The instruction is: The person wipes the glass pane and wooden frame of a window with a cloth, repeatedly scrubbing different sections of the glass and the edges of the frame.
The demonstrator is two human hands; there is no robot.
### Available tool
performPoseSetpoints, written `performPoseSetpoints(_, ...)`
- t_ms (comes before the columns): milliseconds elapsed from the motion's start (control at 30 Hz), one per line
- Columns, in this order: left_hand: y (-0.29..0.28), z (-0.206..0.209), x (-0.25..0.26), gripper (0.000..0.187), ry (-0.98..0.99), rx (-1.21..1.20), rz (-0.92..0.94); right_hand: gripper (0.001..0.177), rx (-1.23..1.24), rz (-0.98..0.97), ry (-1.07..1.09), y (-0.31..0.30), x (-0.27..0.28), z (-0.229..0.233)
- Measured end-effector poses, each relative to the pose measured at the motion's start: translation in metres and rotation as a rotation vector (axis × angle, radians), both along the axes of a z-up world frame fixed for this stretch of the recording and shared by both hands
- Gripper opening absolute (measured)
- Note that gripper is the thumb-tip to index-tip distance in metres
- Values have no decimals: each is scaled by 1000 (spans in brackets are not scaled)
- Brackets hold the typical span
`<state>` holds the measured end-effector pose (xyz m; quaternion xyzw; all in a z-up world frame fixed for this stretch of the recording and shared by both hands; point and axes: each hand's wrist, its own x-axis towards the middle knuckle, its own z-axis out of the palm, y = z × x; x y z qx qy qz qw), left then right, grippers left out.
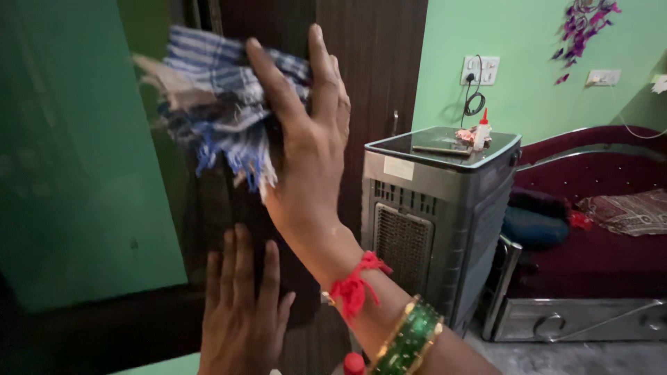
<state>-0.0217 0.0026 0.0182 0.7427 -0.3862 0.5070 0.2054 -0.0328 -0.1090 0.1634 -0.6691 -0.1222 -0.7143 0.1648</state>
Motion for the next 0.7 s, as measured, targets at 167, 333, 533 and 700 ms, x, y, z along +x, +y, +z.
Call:
performPoseSetpoints(167,13,14,-13,71,-39,-7,-6,62,32,11,-22,10,-2,-14)
performPoseSetpoints(333,26,18,-13,55,55,-37,-30,68,13,9,80,9,-22,-62)
performPoseSetpoints(533,14,39,-35,42,207,-313,-145,65,-129,-14,237,-8,-47,-87)
performPoseSetpoints(700,8,103,-30,67,93,-589,-396,77,-89,52,239,-10,-35,-47)
